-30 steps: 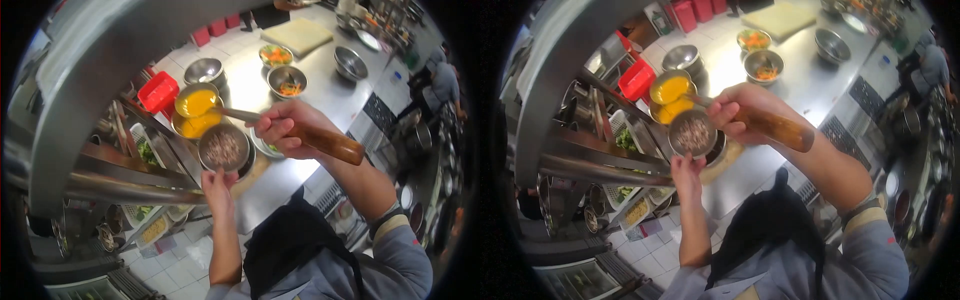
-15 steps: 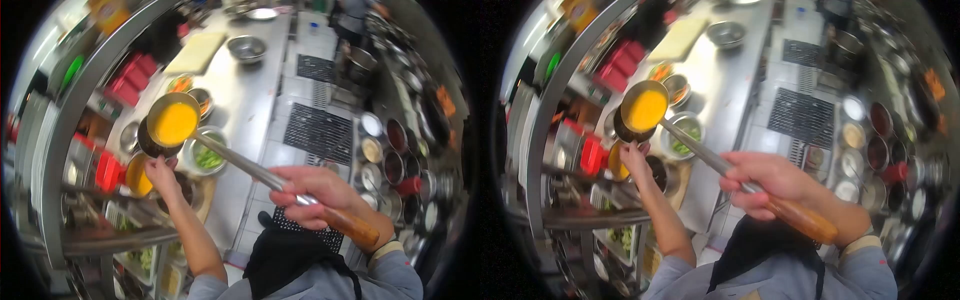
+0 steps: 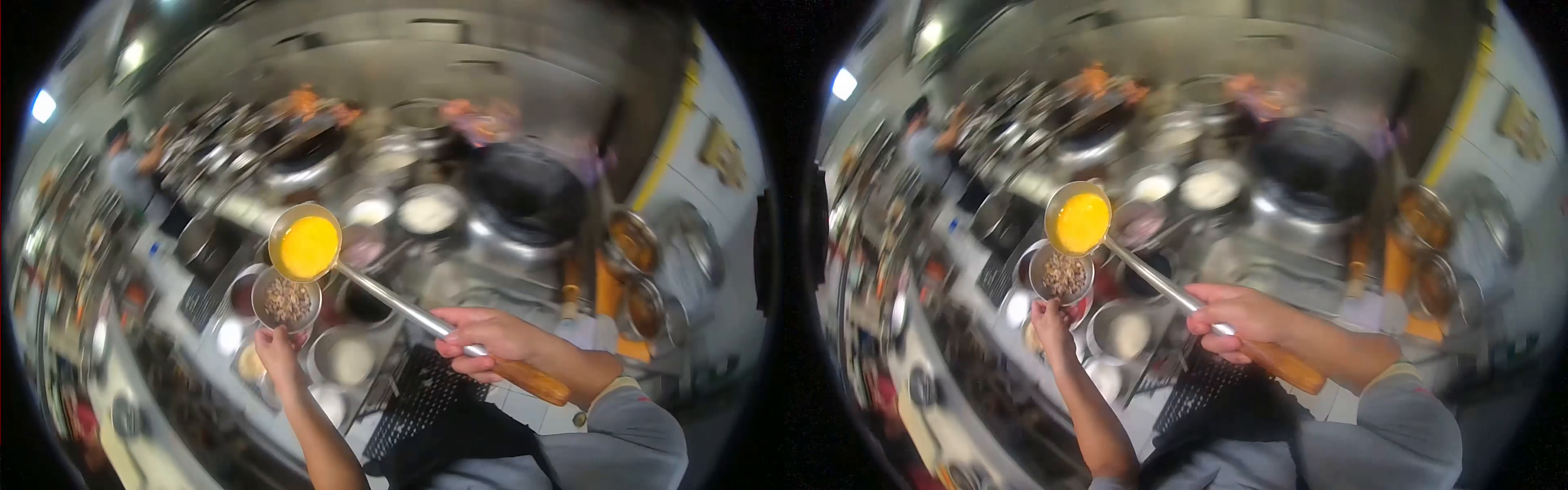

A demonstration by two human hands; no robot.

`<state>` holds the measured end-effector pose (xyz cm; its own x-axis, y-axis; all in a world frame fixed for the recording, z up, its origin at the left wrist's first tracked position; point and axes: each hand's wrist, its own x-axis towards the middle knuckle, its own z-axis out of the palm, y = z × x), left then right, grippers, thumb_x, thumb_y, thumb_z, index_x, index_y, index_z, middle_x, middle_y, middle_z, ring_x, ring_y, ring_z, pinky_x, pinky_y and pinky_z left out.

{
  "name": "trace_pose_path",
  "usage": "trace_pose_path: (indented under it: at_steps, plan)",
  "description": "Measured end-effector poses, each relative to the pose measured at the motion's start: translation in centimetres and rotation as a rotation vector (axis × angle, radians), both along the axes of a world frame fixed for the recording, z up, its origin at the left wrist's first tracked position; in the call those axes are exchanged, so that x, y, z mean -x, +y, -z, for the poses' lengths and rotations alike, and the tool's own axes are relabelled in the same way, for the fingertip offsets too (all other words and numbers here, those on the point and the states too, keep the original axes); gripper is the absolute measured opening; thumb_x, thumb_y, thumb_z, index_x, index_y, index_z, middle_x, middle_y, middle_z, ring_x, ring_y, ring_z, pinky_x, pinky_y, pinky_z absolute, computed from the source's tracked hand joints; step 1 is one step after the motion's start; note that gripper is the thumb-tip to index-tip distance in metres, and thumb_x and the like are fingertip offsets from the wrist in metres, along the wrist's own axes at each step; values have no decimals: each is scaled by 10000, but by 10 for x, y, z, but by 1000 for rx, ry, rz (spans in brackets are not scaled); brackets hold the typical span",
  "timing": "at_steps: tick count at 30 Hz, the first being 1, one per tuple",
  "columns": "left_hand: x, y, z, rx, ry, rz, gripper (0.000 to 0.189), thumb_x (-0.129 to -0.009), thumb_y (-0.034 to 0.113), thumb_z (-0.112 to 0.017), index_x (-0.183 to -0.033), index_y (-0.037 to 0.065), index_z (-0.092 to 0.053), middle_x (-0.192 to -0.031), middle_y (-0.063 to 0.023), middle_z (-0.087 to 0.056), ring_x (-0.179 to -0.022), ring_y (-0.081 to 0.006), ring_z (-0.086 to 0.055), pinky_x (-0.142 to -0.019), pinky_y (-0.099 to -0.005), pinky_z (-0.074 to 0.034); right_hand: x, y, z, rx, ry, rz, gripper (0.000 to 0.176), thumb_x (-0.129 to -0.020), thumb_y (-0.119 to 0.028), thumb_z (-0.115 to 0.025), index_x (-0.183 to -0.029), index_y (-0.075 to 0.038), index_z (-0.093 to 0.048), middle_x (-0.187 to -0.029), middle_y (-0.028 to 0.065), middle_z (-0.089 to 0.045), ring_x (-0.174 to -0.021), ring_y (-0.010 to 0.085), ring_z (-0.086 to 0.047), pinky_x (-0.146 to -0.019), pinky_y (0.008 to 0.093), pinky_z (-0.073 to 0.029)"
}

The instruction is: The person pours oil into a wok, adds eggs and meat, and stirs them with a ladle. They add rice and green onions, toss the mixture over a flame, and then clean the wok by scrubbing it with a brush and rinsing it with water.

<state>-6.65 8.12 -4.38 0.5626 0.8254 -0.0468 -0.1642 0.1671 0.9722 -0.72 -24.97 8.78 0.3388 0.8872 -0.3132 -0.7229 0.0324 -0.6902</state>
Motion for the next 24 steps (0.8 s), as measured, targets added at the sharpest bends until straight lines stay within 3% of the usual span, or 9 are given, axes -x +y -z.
trace_pose_path:
  at_steps: [2, 7, 9, 11, 16, 18, 21, 23, 24]
  plan:
    - [-82, -49, 2, 50, 14, 166, 125, -820, 30, -521, -806, 51, -398, -737, -101, -532, -543, -205, -604, -465, -297, -541, -30, -45, -7, 178, -102, 227, 590, -886, -66, -470, -1419, -30, -221, -797, 19, -448, -482, 55, -385, -378, 217, -353]
    - [-221, -158, -6, 129, 47, 521, 107, -816, 38, -538, -846, 22, -437, -783, -118, -546, -595, -228, -622, -532, -304, -558, -94, -134, 5, 207, -131, 550, 619, -861, -41, -487, -1419, -23, -221, -788, 32, -467, -499, 68, -403, -374, 232, -329]
    - [-256, -196, -18, 213, 59, 621, 103, -809, 29, -535, -850, 9, -443, -818, -132, -556, -615, -233, -621, -555, -302, -561, -119, -161, 10, 342, -126, 811, 465, -848, -29, -493, -1293, -13, -361, -780, 36, -475, -499, 76, -412, -367, 245, -329]
    - [-271, -223, -31, 263, 52, 690, 90, -805, 22, -531, -843, -1, -453, -819, -138, -569, -645, -234, -626, -571, -301, -562, -155, -192, 35, 367, -156, 827, 367, -844, -25, -493, -1198, -19, -396, -767, 37, -475, -494, 77, -414, -365, 251, -331]
    - [-251, -225, -40, 261, 78, 786, 72, -826, 41, -535, -842, 11, -472, -812, -119, -580, -621, -199, -616, -565, -275, -546, -213, -232, 94, 532, -242, 876, 155, -806, -35, -493, -956, -43, -454, -684, 35, -470, -458, 123, -428, -382, 299, -352]
    - [-225, -216, -35, 221, 94, 803, 90, -844, 64, -556, -831, 16, -481, -807, -118, -591, -606, -184, -610, -562, -274, -542, -225, -239, 108, 800, -510, 731, 200, -799, -64, -486, -995, -21, -484, -683, 52, -493, -465, 147, -447, -409, 314, -380]
    - [-184, -206, -24, 221, 224, 779, 101, -862, 70, -579, -816, 32, -497, -753, -102, -599, -602, -180, -619, -568, -295, -550, -219, -214, 95, 978, -655, 842, 319, -797, -93, -483, -1100, 4, -497, -659, 64, -507, -481, 162, -471, -427, 310, -397]
    - [-155, -195, -2, 366, 163, 819, 89, -864, 36, -570, -808, 50, -502, -705, -102, -609, -592, -204, -646, -580, -317, -562, -233, -222, 123, 960, -733, 726, 436, -807, -122, -492, -1223, 7, -465, -638, 57, -518, -499, 155, -488, -432, 309, -402]
    - [-139, -189, -3, 318, 223, 839, 69, -854, 51, -565, -801, 46, -520, -728, -96, -603, -601, -201, -625, -577, -329, -544, -231, -223, 120, 930, -653, 657, 475, -795, -61, -504, -1262, -20, -425, -597, 4, -446, -437, 99, -429, -393, 270, -375]
